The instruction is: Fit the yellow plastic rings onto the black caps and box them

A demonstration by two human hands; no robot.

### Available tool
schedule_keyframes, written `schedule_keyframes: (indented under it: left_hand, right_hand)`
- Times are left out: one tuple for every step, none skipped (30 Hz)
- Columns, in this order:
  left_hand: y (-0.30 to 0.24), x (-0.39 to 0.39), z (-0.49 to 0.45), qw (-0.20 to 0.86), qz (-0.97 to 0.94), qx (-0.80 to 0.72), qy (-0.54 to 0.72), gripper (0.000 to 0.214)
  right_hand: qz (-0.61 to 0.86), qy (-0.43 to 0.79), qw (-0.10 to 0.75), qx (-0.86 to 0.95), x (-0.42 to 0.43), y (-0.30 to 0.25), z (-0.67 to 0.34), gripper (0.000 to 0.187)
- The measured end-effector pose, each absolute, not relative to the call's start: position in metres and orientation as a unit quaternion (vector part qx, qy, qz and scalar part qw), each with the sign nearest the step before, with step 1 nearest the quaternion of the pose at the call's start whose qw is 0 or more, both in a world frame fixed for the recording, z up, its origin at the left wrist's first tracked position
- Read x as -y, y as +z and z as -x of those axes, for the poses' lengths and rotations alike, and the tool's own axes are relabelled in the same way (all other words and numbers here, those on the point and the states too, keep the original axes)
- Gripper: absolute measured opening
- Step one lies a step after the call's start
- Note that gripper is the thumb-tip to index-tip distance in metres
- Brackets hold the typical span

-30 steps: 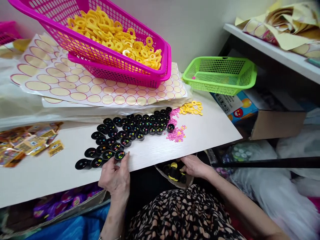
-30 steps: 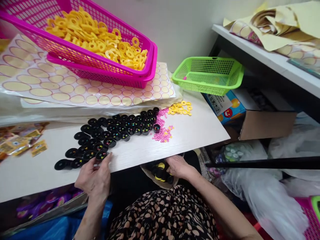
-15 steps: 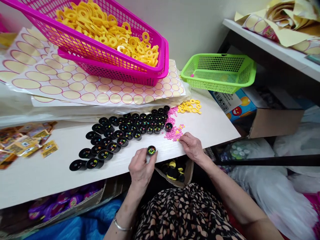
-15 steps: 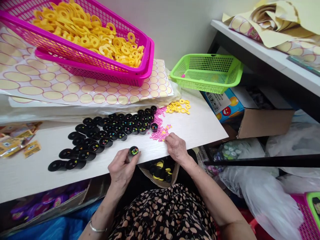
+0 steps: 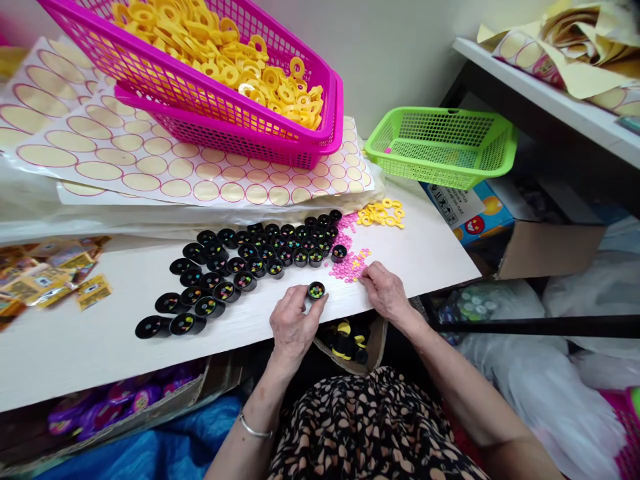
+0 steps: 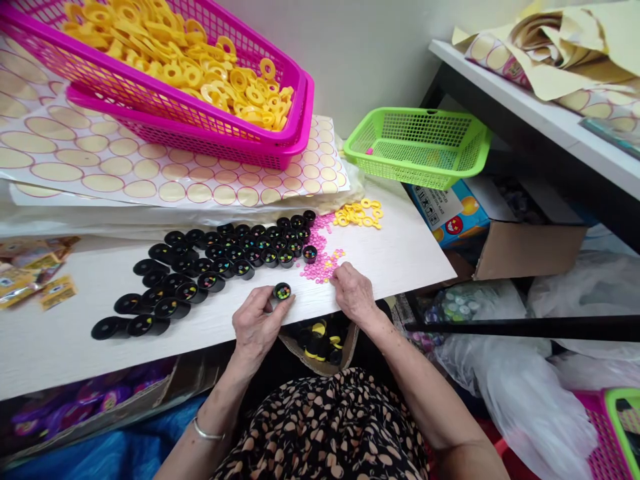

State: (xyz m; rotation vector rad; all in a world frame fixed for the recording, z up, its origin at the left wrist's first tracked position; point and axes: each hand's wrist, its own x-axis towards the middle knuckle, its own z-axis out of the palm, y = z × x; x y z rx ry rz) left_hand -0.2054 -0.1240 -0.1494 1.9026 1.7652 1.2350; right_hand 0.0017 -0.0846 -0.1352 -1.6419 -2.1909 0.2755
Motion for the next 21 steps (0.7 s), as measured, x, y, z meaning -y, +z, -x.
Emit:
schedule_keyframes:
  left_hand:
    - [-0.149, 0.124, 0.205, 0.133, -0.656, -0.609, 0.425, 0.025]
    - [-0.149, 0.124, 0.205, 0.133, -0.656, -0.610, 0.424, 0.025]
    - [-0.148, 0.124, 0.205, 0.134, -0.655, -0.611, 0.424, 0.025]
    - [-0.148, 0.124, 0.205, 0.136, -0.654, -0.611, 0.424, 0.025]
    - [-0.148, 0.124, 0.205, 0.140, -0.653, -0.612, 0.423, 0.025]
    - [-0.147, 0.124, 0.205, 0.144, -0.652, -0.613, 0.422, 0.025]
    - [-0.147, 0.124, 0.205, 0.149, -0.651, -0.613, 0.421, 0.025]
    - [-0.147, 0.124, 0.205, 0.153, -0.650, -0.614, 0.421, 0.025]
    - [-0.148, 0.124, 0.205, 0.155, -0.649, -0.614, 0.422, 0.026]
    - [-0.148, 0.124, 0.205, 0.156, -0.647, -0.615, 0.423, 0.026]
    - [-0.148, 0.124, 0.205, 0.156, -0.646, -0.616, 0.423, 0.026]
    - [-0.148, 0.124, 0.204, 0.155, -0.644, -0.618, 0.424, 0.027]
    - [-0.148, 0.124, 0.204, 0.155, -0.643, -0.619, 0.423, 0.027]
    - [-0.148, 0.124, 0.204, 0.156, -0.643, -0.621, 0.421, 0.027]
    - [-0.148, 0.124, 0.204, 0.157, -0.643, -0.622, 0.418, 0.027]
    - [-0.148, 0.124, 0.204, 0.158, -0.642, -0.623, 0.417, 0.027]
    - [-0.148, 0.124, 0.204, 0.160, -0.641, -0.624, 0.417, 0.027]
    - [-0.148, 0.124, 0.204, 0.160, -0.641, -0.624, 0.418, 0.027]
    - [-0.148, 0.124, 0.204, 0.161, -0.640, -0.623, 0.419, 0.027]
    - [-0.148, 0.124, 0.204, 0.163, -0.639, -0.623, 0.421, 0.027]
    - [-0.148, 0.124, 0.204, 0.164, -0.637, -0.623, 0.423, 0.028]
  right_hand:
    - [0.585, 0.096, 0.193, 0.782, 0.084, -0.136, -0.002, 0.010]
    - [0.585, 0.093, 0.190, 0.783, 0.084, -0.136, -0.001, 0.012]
    - [0.585, 0.090, 0.185, 0.784, 0.084, -0.135, -0.001, 0.013]
    - [0.586, 0.089, 0.178, 0.785, 0.084, -0.133, 0.000, 0.014]
    - [0.588, 0.090, 0.170, 0.786, 0.085, -0.131, 0.000, 0.015]
    - [0.589, 0.095, 0.160, 0.786, 0.085, -0.128, 0.000, 0.015]
    - [0.591, 0.103, 0.148, 0.786, 0.086, -0.124, 0.000, 0.016]
    - [0.592, 0.112, 0.134, 0.787, 0.087, -0.121, 0.000, 0.016]
    - [0.594, 0.119, 0.122, 0.786, 0.087, -0.119, 0.000, 0.017]
    - [0.600, 0.125, 0.112, 0.782, 0.087, -0.117, -0.001, 0.017]
    - [0.609, 0.130, 0.107, 0.775, 0.086, -0.116, -0.002, 0.017]
    - [0.620, 0.137, 0.110, 0.764, 0.084, -0.116, -0.003, 0.017]
    - [0.634, 0.150, 0.122, 0.749, 0.082, -0.117, -0.005, 0.016]
    - [0.646, 0.172, 0.139, 0.731, 0.080, -0.118, -0.007, 0.015]
    - [0.654, 0.201, 0.158, 0.712, 0.077, -0.120, -0.009, 0.014]
    - [0.657, 0.231, 0.176, 0.695, 0.074, -0.121, -0.012, 0.013]
    - [0.657, 0.259, 0.189, 0.683, 0.072, -0.122, -0.014, 0.013]
    - [0.653, 0.280, 0.199, 0.675, 0.071, -0.123, -0.016, 0.014]
    - [0.647, 0.293, 0.208, 0.672, 0.070, -0.124, -0.018, 0.015]
    - [0.640, 0.299, 0.216, 0.674, 0.070, -0.124, -0.020, 0.017]
    - [0.633, 0.298, 0.226, 0.678, 0.071, -0.124, -0.021, 0.018]
